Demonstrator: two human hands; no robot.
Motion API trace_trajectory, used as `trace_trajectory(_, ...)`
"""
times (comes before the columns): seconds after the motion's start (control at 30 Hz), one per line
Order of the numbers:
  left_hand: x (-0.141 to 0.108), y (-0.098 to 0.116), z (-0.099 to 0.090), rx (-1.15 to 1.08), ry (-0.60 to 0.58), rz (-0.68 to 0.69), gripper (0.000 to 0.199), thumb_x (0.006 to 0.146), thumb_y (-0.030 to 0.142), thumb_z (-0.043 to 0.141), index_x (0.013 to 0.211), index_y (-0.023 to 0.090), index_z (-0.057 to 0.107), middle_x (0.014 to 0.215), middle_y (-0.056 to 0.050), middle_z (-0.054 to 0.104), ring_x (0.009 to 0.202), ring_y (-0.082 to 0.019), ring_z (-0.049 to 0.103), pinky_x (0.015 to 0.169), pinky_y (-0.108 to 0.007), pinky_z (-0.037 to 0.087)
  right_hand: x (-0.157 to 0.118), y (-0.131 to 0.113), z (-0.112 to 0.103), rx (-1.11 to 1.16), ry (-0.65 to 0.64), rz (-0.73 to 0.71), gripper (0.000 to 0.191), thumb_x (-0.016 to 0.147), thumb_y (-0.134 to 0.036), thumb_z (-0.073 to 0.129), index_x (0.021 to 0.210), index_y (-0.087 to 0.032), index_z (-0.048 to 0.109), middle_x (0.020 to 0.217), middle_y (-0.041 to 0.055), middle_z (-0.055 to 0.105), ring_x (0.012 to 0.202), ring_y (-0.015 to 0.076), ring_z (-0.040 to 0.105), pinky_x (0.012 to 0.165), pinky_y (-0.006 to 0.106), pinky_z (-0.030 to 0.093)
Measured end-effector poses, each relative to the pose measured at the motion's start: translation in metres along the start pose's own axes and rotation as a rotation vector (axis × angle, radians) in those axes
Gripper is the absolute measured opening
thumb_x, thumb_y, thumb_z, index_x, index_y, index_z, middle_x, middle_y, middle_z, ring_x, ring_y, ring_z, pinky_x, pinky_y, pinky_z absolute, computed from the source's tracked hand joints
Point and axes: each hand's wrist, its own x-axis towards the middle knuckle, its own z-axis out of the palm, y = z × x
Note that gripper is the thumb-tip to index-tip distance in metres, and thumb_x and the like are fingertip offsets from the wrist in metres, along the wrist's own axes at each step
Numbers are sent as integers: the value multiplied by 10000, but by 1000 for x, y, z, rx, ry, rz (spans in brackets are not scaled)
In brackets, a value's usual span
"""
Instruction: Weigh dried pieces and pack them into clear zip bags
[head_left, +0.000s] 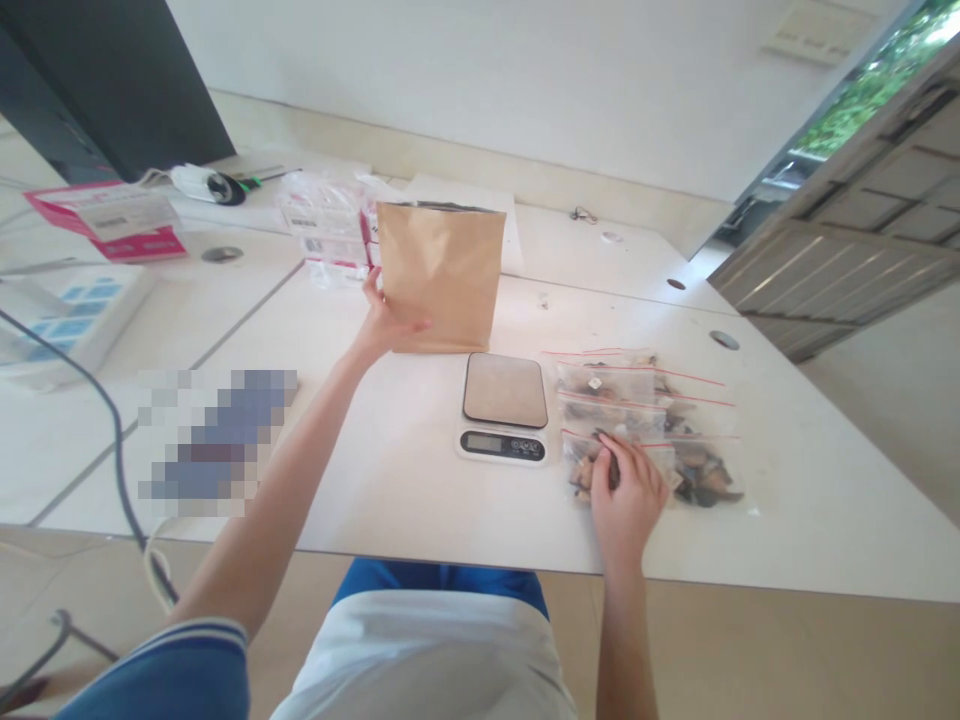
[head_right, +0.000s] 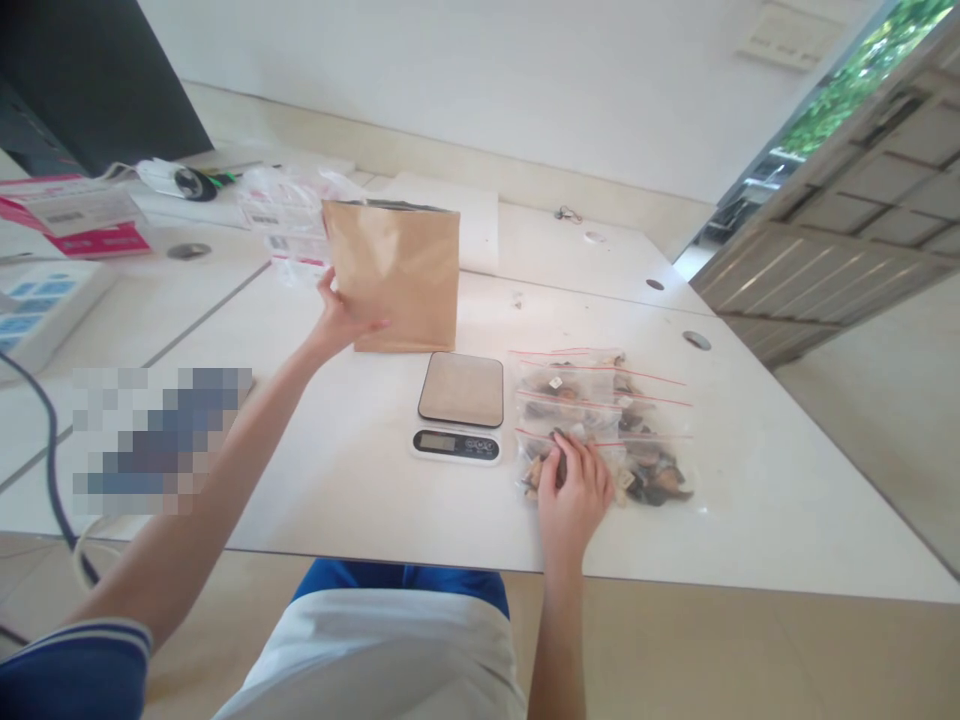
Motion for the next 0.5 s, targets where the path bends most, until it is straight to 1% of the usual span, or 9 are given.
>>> trace_trajectory(0.07,3,-13,-2,-1,-39,-20,956,630,306,740,1369,48,193,1343,-234,468,1217,-292,510,974,-396,421,0,0,0,-3,2,-9,313,912,-284,432,1014,-166,703,1045,109,716,1088,271,577,946,418,368)
trace_trajectory(0.1,3,-17,-3,2,-52,-45,904,599,302,775,1332,92,290,1304,-208,521,1165,-293,555,950,-413,456,0,-1,0,-5,7,-11,314,913,-286,430,1011,-166,704,1044,105,717,1081,271,581,944,416,372)
trace_trajectory(0.13,2,-21,-5,7,-66,-76,849,572,299,802,1283,132,370,1267,-183,563,1123,-298,584,929,-434,481,1,-1,0,-8,13,-13,316,914,-289,430,1007,-165,705,1043,102,718,1073,271,586,942,414,374)
trace_trajectory(0.2,0,-24,-8,7,-109,-117,752,568,308,810,1218,177,455,1229,-140,606,1101,-304,595,921,-459,493,1,-1,-1,-17,24,-13,321,916,-294,429,1001,-161,708,1039,98,720,1062,272,594,938,408,376)
trace_trajectory(0.3,-3,-19,-14,-2,-185,-116,725,590,329,792,1223,172,474,1230,-135,615,1120,-307,577,923,-463,493,1,-2,-1,-27,32,-20,320,917,-293,433,1000,-159,711,1033,95,723,1058,272,598,934,399,376)
trace_trajectory(0.4,-6,-9,-18,65,-266,-120,733,666,346,733,1291,133,416,1273,-141,584,1144,-299,555,939,-441,485,1,-2,-1,-33,33,-26,315,916,-288,436,997,-158,712,1029,95,724,1056,270,599,928,393,375)
trace_trajectory(0.47,-10,-2,-20,133,-284,-132,782,696,332,711,1343,89,345,1363,-170,496,1219,-303,495,1006,-427,435,1,-1,0,-33,33,-29,316,916,-288,434,995,-159,712,1029,96,724,1054,267,597,925,391,373)
trace_trajectory(0.5,-13,1,-21,167,-275,-142,838,692,325,716,1369,61,298,1420,-201,420,1279,-317,434,1056,-428,382,1,0,0,-34,35,-33,315,916,-287,433,995,-161,711,1027,95,724,1053,266,596,923,389,373)
